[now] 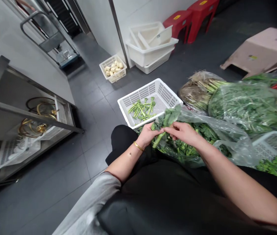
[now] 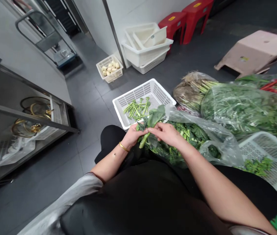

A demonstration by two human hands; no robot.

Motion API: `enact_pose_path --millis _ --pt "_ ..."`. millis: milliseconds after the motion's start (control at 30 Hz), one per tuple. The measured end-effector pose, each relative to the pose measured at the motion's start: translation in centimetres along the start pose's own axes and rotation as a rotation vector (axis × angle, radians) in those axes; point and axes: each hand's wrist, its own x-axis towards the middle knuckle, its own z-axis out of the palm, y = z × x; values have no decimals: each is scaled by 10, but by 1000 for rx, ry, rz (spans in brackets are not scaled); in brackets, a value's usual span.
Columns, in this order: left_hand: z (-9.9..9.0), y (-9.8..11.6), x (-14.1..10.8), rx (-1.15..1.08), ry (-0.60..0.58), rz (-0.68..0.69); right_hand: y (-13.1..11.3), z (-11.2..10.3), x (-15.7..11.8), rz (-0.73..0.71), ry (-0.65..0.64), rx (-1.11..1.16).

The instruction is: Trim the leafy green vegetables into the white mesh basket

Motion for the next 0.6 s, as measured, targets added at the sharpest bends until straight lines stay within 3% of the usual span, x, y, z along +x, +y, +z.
enact_pose_path --millis 67,133,200,233,300,367,433,533,600 --pt "-6 -4 6 -33 28 19 -3 2 3 7 26 18" --pt "-12 -6 14 -126 221 16 -8 16 -2 -97 146 -63" --pt "-21 -5 20 -211 375 -73 -12 32 -12 -244 280 -153" --pt "-25 -4 21 -237 383 -137 -12 38 -16 -280 305 -170" --pt "-27 -2 18 -247 292 -202 -9 40 -15 -229 225 -108" --pt "-23 -3 12 -233 187 -127 -4 33 -4 -83 103 25" --pt "-15 -6 8 -207 122 -23 -1 25 10 71 98 140" --pt "-7 -11 11 -207 181 1 -3 27 13 164 296 122" --pt "-11 -12 16 -222 308 -64 -4 40 1 9 332 104"
